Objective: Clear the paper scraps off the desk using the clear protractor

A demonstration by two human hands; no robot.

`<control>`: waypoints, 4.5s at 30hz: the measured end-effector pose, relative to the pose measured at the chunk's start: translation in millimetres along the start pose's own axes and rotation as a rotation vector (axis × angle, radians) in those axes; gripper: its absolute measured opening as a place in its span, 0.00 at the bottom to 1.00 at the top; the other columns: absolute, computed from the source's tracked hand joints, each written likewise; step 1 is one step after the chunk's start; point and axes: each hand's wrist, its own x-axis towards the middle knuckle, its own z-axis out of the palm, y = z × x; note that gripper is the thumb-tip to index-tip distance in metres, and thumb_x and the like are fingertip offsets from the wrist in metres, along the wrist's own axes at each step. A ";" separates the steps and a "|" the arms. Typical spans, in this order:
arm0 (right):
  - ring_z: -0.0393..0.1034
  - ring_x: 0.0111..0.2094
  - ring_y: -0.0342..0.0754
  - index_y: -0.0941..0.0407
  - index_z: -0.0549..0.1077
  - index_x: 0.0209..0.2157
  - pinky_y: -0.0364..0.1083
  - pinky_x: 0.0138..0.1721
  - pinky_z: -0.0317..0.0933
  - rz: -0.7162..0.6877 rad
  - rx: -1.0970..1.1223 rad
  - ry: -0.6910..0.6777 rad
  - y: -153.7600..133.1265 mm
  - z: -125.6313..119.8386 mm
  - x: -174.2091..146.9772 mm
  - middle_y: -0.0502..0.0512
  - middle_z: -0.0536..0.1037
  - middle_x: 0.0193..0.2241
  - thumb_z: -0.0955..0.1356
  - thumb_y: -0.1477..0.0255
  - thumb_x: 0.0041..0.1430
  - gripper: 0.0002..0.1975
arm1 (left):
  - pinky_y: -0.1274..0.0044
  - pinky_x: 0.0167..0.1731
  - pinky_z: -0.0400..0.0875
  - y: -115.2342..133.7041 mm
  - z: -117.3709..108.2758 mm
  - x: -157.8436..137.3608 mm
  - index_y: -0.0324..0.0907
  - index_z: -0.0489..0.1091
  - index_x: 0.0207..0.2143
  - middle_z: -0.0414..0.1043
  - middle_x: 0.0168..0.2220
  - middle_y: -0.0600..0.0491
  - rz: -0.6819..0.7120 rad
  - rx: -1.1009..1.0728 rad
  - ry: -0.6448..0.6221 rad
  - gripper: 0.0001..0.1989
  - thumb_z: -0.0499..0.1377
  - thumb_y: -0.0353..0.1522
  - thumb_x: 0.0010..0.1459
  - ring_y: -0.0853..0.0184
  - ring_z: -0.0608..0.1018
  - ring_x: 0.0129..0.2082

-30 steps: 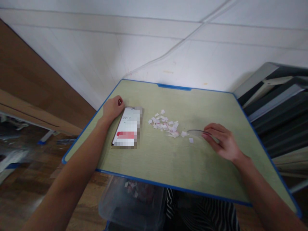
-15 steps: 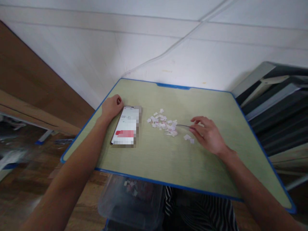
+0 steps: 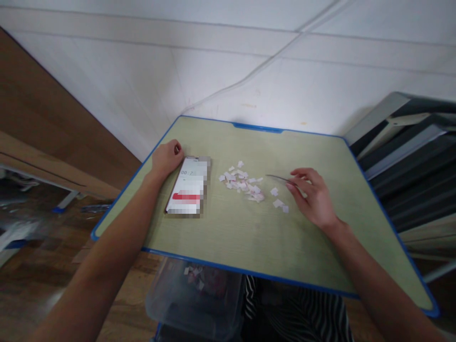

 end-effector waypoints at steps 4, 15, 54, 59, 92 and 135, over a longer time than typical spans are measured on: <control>0.70 0.39 0.55 0.55 0.76 0.32 0.55 0.38 0.62 0.005 -0.044 -0.072 -1.3 0.5 1.4 0.62 0.74 0.42 0.62 0.72 0.64 0.11 | 0.73 0.32 0.65 0.9 -0.8 -0.4 0.44 0.70 0.38 0.76 0.36 0.46 -0.003 0.004 0.004 0.13 0.49 0.35 0.55 0.59 0.75 0.37; 0.70 0.41 0.55 0.53 0.78 0.36 0.55 0.40 0.60 -0.019 -0.160 -0.057 -2.4 7.2 3.4 0.60 0.75 0.44 0.63 0.73 0.65 0.10 | 0.72 0.33 0.65 -0.7 0.6 0.4 0.43 0.70 0.38 0.76 0.37 0.45 0.004 -0.008 0.006 0.12 0.50 0.34 0.55 0.58 0.75 0.37; 0.51 0.14 0.38 0.56 0.64 0.15 0.40 0.15 0.41 0.398 0.627 -1.441 -12.6 -59.2 -7.3 0.44 0.59 0.12 0.65 0.64 0.53 0.17 | 0.73 0.32 0.64 1.8 -3.4 -1.6 0.43 0.71 0.38 0.76 0.36 0.47 -0.008 0.025 0.005 0.12 0.50 0.34 0.55 0.60 0.75 0.37; 0.53 0.13 0.37 0.56 0.63 0.13 0.39 0.15 0.42 0.328 0.706 -1.503 -26.3 -58.0 -8.7 0.44 0.61 0.10 0.66 0.69 0.51 0.17 | 0.73 0.33 0.64 2.4 -3.7 -1.3 0.43 0.71 0.39 0.76 0.36 0.47 -0.010 0.019 0.003 0.13 0.50 0.33 0.55 0.60 0.75 0.37; 0.62 0.23 0.44 0.55 0.65 0.24 0.43 0.26 0.53 0.123 0.532 -0.746 -67.5 -9.2 7.0 0.51 0.69 0.21 0.59 0.65 0.64 0.15 | 0.73 0.31 0.63 1.1 0.3 -1.5 0.41 0.71 0.38 0.76 0.35 0.45 0.012 -0.013 0.000 0.13 0.49 0.34 0.55 0.59 0.75 0.36; 0.57 0.20 0.42 0.54 0.62 0.26 0.41 0.22 0.49 0.209 0.526 -0.815 -41.2 -38.8 9.2 0.46 0.63 0.18 0.60 0.68 0.63 0.11 | 0.73 0.31 0.63 -1.0 0.4 0.0 0.43 0.70 0.37 0.76 0.34 0.47 0.005 -0.034 0.003 0.11 0.50 0.34 0.55 0.60 0.75 0.36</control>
